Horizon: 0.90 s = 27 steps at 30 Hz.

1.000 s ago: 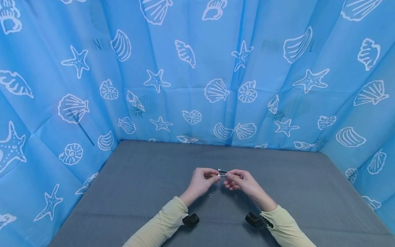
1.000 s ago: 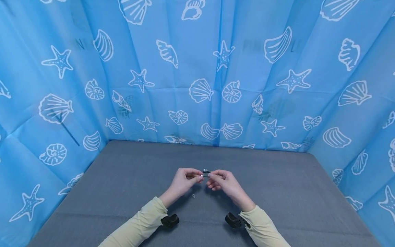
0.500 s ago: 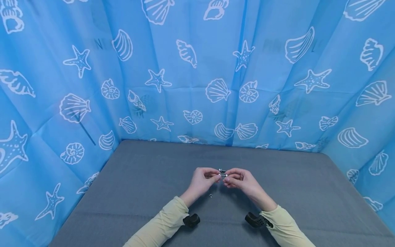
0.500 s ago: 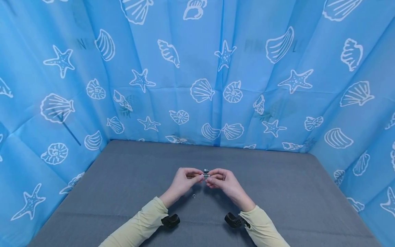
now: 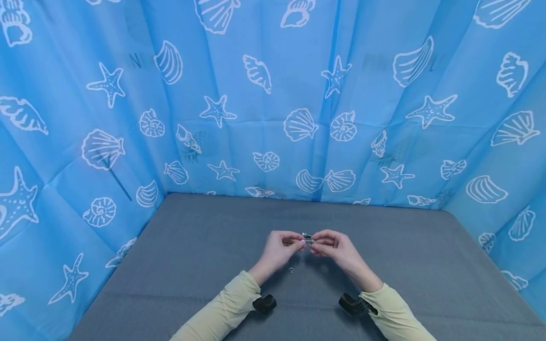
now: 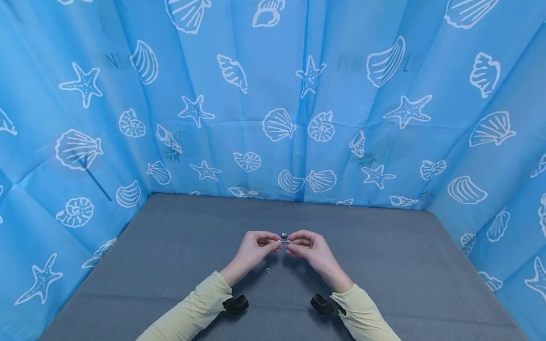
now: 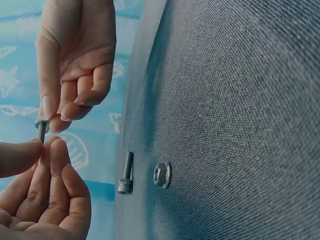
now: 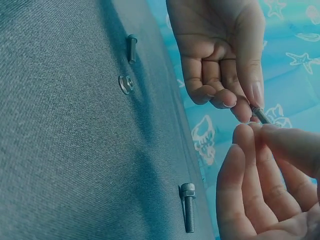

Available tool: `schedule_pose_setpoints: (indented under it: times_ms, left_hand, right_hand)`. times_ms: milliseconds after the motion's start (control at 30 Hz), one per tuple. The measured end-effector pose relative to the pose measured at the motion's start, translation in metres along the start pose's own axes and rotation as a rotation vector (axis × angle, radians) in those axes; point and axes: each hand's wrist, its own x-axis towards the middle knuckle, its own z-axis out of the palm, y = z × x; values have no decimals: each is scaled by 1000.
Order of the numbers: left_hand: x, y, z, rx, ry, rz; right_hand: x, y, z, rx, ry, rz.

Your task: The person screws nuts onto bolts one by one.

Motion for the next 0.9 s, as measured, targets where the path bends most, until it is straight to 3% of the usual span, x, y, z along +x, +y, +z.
schedule_pose_setpoints:
  times_ms: [200,433,700,900]
  left_hand:
    - [0,-2,1,-1,3,16]
    - [-5,5,0,1,-6,13]
    - [-5,6,1,3,-7,14]
    - [-5,7,2,-9,2,10]
  right_hand:
    - [-1,0,1,-57,0,56]
    - [0,1,1,-60,-26,-15]
    - [-2,-2,0,-78,-6,32]
    - [-3,-2,-1,-76,-8,7]
